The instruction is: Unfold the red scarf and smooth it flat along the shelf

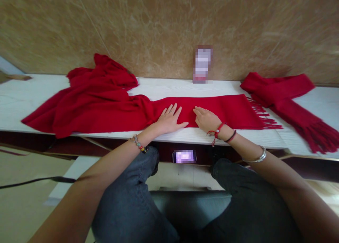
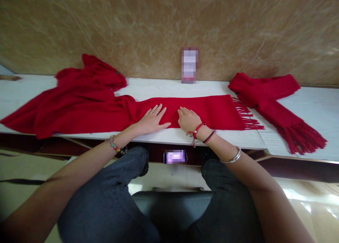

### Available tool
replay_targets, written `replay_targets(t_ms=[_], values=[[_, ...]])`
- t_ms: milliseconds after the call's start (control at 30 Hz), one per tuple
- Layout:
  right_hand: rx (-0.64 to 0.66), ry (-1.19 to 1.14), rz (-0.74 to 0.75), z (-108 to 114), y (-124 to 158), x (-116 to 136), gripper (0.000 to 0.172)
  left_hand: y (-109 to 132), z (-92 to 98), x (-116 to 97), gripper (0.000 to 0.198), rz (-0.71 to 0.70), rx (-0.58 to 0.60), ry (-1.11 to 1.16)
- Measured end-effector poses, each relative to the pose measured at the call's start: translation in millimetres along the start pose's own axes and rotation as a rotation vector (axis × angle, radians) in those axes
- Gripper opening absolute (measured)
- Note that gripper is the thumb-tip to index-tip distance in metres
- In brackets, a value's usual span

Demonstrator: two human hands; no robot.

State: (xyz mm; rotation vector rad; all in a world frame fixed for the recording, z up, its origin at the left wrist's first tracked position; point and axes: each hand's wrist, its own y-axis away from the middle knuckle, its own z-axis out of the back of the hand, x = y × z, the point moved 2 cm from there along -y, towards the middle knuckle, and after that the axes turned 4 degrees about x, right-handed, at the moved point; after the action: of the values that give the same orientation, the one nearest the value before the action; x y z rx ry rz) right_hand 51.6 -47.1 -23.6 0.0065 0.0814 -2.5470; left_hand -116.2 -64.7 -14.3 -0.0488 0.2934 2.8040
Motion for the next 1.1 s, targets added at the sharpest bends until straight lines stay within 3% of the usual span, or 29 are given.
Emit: replay_targets(t_ms=[167, 300, 500, 633, 833, 1100], values=[[0.001, -0.045, -0.02, 5, -6, 1, 0.048, -1, -5.7, 2, 0.083, -0.02, -0.055, -0.014], [-0.062, -0.107, -0.099, 2, -7, 12, 0.053, -2, -10.3, 4, 0.067, -0.026, -0.094, -0.036], [0.021, -0.067, -0.092, -4, -2, 15, 0.05, -3, -9.6, 2, 0.06, -0.01, -0.105, -0.057], [0.029, 0.0, -0.141, -4, 12, -15, 0.05, -2, -7.8, 1, 0.06, -0.003, -0.095, -0.039], [0.003, 0.047, -0.33, -5, 45, -74, 0.049, -2, -5.1, 0, 0.061, -0.005, -0.067, -0.046], [0.04, -0.063, -0.495, 0, 69, -123, 0.048, 0, -4.3, -3, 0.061, -0.008, -0.044, -0.057]])
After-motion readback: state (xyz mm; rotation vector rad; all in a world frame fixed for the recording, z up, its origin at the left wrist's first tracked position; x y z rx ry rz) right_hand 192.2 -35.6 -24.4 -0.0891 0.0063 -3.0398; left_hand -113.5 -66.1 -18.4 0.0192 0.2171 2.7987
